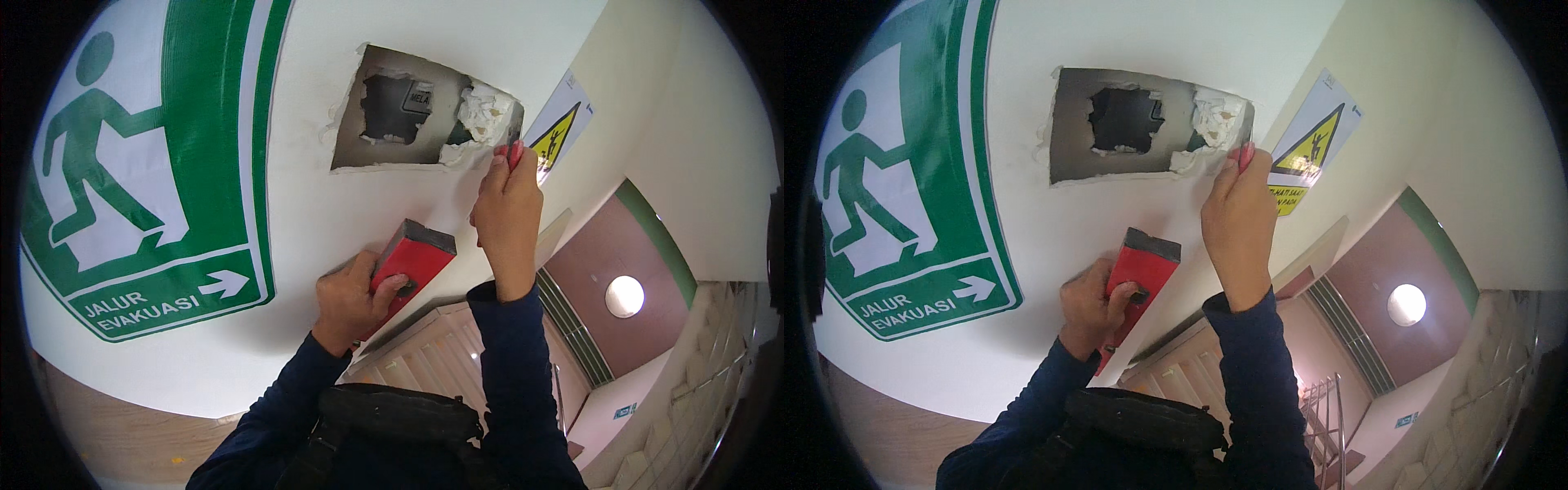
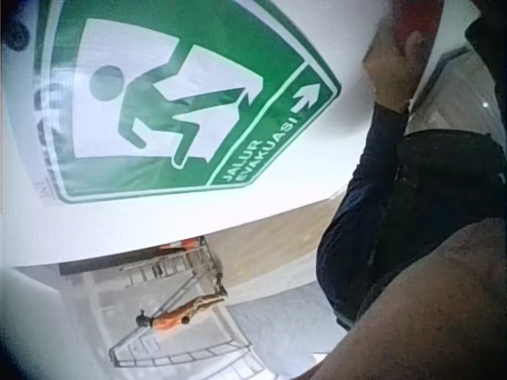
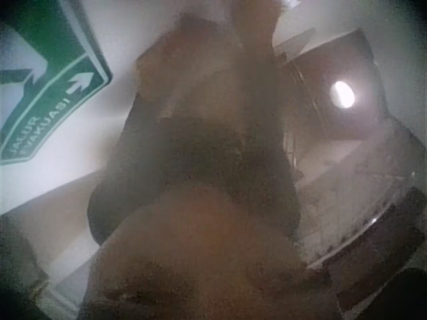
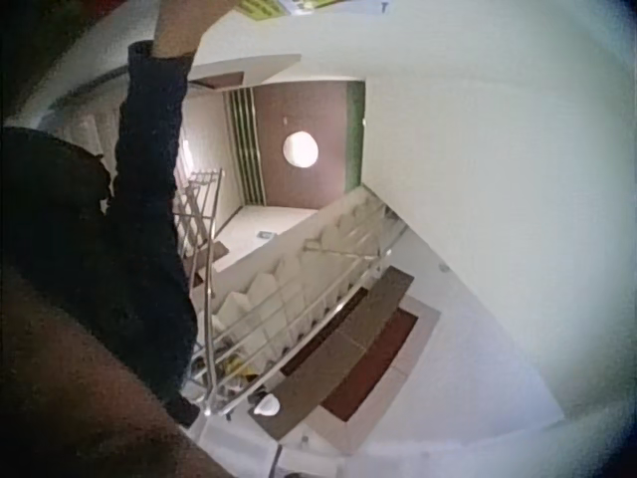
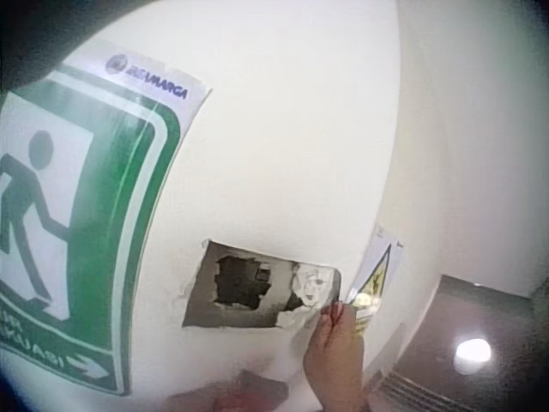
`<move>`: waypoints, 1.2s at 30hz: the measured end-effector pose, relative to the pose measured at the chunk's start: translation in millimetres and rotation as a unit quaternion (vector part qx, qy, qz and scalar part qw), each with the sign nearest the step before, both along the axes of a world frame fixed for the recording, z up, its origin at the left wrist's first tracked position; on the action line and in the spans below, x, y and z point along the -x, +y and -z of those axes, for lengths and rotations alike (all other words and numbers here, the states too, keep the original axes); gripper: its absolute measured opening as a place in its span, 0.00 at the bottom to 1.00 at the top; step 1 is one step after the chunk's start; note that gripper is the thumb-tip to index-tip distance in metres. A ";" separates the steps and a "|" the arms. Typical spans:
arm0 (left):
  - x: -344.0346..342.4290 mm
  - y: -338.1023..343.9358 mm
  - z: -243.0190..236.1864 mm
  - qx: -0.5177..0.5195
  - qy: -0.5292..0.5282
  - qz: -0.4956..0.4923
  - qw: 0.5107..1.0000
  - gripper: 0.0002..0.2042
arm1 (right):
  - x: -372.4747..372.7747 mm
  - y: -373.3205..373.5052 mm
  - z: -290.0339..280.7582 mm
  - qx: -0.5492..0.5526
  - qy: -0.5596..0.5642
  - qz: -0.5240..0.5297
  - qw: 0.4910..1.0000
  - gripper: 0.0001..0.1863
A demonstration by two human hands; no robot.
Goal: The person uses a utility knife and a level to scrape and clean the edges of a rectangular hole in a white wall. They repeatedly remove loose plaster and debris, then measure the hole with a tape measure.
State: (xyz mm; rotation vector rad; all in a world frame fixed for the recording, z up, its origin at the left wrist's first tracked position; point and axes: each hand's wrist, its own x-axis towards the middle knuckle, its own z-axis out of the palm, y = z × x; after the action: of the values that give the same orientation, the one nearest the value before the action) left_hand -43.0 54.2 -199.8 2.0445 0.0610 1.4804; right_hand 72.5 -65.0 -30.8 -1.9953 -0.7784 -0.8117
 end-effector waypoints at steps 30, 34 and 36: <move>4.7 -0.7 -0.9 -0.009 0.023 -0.012 1.000 0.20 | 27.3 -2.7 -11.6 0.203 -0.148 0.092 0.963 0.11; 2.5 -1.0 -3.2 -0.006 0.013 -0.016 1.000 0.20 | 25.9 -34.3 -35.0 0.289 -0.261 0.124 0.913 0.10; 1.4 -1.5 -2.2 -0.014 0.014 -0.014 1.000 0.20 | 31.2 -41.1 -49.1 0.316 -0.293 0.158 0.888 0.11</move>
State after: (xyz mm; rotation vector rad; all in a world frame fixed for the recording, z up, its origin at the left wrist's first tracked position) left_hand -44.4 52.7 -197.6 2.0936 0.0808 1.4774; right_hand 41.3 -106.2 18.3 -2.5228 -1.1895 -1.5548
